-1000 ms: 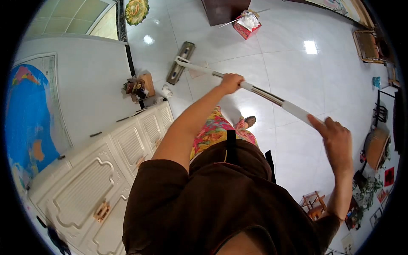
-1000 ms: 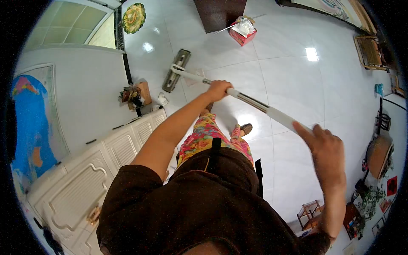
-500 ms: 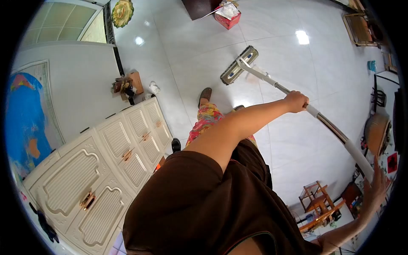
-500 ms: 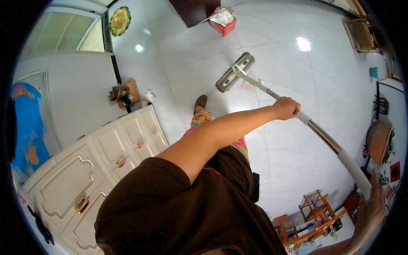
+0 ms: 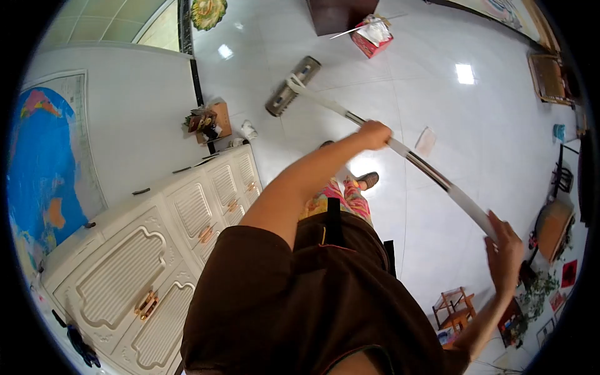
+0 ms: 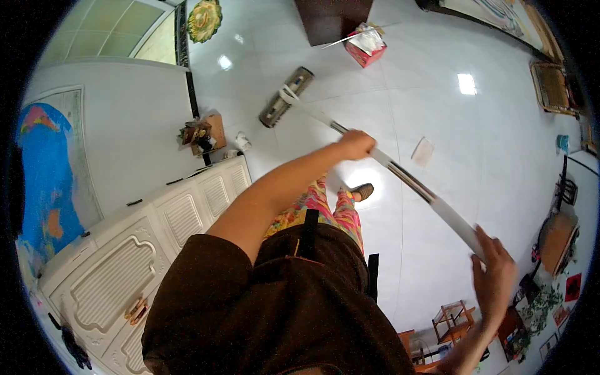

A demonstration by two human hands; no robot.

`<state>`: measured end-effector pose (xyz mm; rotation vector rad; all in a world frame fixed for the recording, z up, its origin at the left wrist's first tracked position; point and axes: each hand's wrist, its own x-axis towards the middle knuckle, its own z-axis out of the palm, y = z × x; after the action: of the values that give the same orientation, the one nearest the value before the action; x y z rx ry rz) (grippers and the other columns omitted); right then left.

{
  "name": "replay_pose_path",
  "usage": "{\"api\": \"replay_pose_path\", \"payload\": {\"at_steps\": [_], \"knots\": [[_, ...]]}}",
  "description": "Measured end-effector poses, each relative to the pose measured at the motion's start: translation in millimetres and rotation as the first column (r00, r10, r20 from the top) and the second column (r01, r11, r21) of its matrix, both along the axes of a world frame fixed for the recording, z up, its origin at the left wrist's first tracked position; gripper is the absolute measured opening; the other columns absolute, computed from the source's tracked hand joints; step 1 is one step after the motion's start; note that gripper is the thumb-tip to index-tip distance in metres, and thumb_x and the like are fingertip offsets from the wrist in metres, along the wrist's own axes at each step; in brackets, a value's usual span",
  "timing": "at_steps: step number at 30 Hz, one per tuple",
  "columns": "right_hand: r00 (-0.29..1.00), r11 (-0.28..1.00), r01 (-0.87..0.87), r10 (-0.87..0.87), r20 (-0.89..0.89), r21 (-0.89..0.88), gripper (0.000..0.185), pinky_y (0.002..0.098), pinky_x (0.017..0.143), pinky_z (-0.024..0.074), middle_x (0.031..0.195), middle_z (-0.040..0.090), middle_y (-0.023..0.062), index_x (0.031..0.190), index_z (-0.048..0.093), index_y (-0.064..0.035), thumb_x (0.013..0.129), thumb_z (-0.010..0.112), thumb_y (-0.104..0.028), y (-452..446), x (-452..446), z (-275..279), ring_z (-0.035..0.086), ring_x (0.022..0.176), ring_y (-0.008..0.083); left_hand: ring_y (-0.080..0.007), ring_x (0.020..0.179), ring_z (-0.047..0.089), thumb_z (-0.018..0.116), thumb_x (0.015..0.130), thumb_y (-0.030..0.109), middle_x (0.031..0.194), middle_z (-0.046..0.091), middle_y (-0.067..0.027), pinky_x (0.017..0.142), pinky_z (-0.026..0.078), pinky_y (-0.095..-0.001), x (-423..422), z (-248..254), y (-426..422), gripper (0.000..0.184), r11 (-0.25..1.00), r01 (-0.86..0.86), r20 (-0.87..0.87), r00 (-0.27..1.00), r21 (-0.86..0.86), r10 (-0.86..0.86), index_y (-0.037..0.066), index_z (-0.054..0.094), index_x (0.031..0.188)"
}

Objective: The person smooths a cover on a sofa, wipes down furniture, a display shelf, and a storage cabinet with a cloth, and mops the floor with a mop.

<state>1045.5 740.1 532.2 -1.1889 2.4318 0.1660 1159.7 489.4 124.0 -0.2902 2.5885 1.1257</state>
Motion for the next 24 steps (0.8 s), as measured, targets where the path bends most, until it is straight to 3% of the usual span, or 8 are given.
{"api": "replay_pose_path", "payload": {"at_steps": [3,4,7,10,12,15,20,24], "knots": [[0.984,0.989,-0.132,0.138,0.116,-0.064,0.060,0.0417,0.070,0.0545,0.098,0.066,0.0138,0.132,0.055,-0.0154,0.076,0.072,-0.006,-71.7,28.6,-63.0,0.067,0.081,0.0309,-0.0343,0.082,0.065,0.065,0.071,0.016,0.078,0.067,-0.0117,0.071,0.051,-0.0482,68.6,-51.7,-96.0,0.008,0.955,-0.237,-0.132,0.968,-0.181,0.215,0.013,0.067,0.078],[0.971,0.974,-0.195,0.208,0.116,-0.112,0.061,0.0418,0.068,0.0544,0.097,0.065,0.0139,0.135,0.052,-0.0167,0.078,0.072,-0.010,-94.2,39.5,-90.5,0.066,0.079,0.0313,-0.0328,0.090,0.064,0.066,0.074,0.016,0.085,0.066,-0.0102,0.075,0.050,-0.0471,88.6,-47.7,-130.1,0.012,0.925,-0.279,-0.015,0.958,-0.258,0.285,0.014,0.067,0.085],[0.948,0.953,-0.304,0.304,0.098,-0.010,0.062,0.0419,0.066,0.0542,0.094,0.062,0.0119,0.140,0.045,-0.0181,0.081,0.066,-0.014,-180.8,92.3,-160.8,0.066,0.076,0.0306,-0.0295,0.108,0.059,0.069,0.078,0.020,0.110,0.063,-0.0097,0.085,0.051,-0.0449,146.4,-33.6,-207.2,0.033,0.828,-0.389,0.088,0.884,-0.405,0.459,0.015,0.063,0.110],[0.912,0.893,-0.391,0.408,0.034,-0.223,0.052,0.0369,0.058,0.0544,0.086,0.062,0.0125,0.131,0.052,-0.0040,0.081,0.062,-0.014,-268.6,162.0,-195.0,0.067,0.074,0.0271,-0.0290,0.113,0.056,0.066,0.084,0.020,0.123,0.056,-0.0073,0.089,0.051,-0.0445,201.3,-43.0,-266.0,0.041,0.739,-0.441,0.074,0.833,-0.510,0.548,0.015,0.057,0.123],[0.836,0.763,-0.541,0.532,-0.133,-0.353,0.042,0.0334,0.054,0.0534,0.081,0.062,0.0128,0.120,0.058,0.0016,0.081,0.061,-0.013,-312.5,194.2,-217.3,0.065,0.071,0.0255,-0.0292,0.115,0.055,0.066,0.084,0.017,0.127,0.054,-0.0067,0.090,0.051,-0.0440,228.6,-30.3,-296.0,0.041,0.603,-0.558,0.082,0.691,-0.569,0.718,0.018,0.057,0.124],[0.694,0.594,-0.712,0.678,-0.242,-0.374,0.037,0.0304,0.052,0.0530,0.079,0.059,0.0126,0.116,0.061,-0.0004,0.079,0.060,-0.006,-361.4,224.0,-231.2,0.064,0.069,0.0240,-0.0293,0.116,0.055,0.066,0.084,0.015,0.132,0.051,-0.0050,0.090,0.051,-0.0436,265.9,-25.6,-332.3,0.041,0.511,-0.641,0.051,0.594,-0.573,0.803,0.022,0.057,0.123],[0.517,0.369,-0.826,0.796,-0.314,-0.426,0.024,0.0309,0.051,0.0521,0.075,0.057,0.0124,0.100,0.062,0.0001,0.076,0.062,-0.006,-417.0,215.6,-232.0,0.064,0.065,0.0240,-0.0310,0.112,0.057,0.065,0.084,0.014,0.133,0.053,-0.0028,0.086,0.052,-0.0453,290.3,-27.9,-363.8,0.036,0.477,-0.652,-0.107,0.649,-0.589,0.754,0.024,0.056,0.117],[0.488,0.373,-0.814,0.855,-0.177,-0.446,0.014,0.0325,0.052,0.0530,0.074,0.057,0.0142,0.088,0.058,-0.0023,0.075,0.063,-0.007,-433.2,205.1,-231.1,0.063,0.064,0.0248,-0.0342,0.109,0.058,0.063,0.085,0.011,0.128,0.056,-0.0061,0.086,0.052,-0.0461,290.0,-17.7,-365.5,0.032,0.459,-0.633,-0.086,0.639,-0.624,0.764,0.022,0.054,0.114]]}}
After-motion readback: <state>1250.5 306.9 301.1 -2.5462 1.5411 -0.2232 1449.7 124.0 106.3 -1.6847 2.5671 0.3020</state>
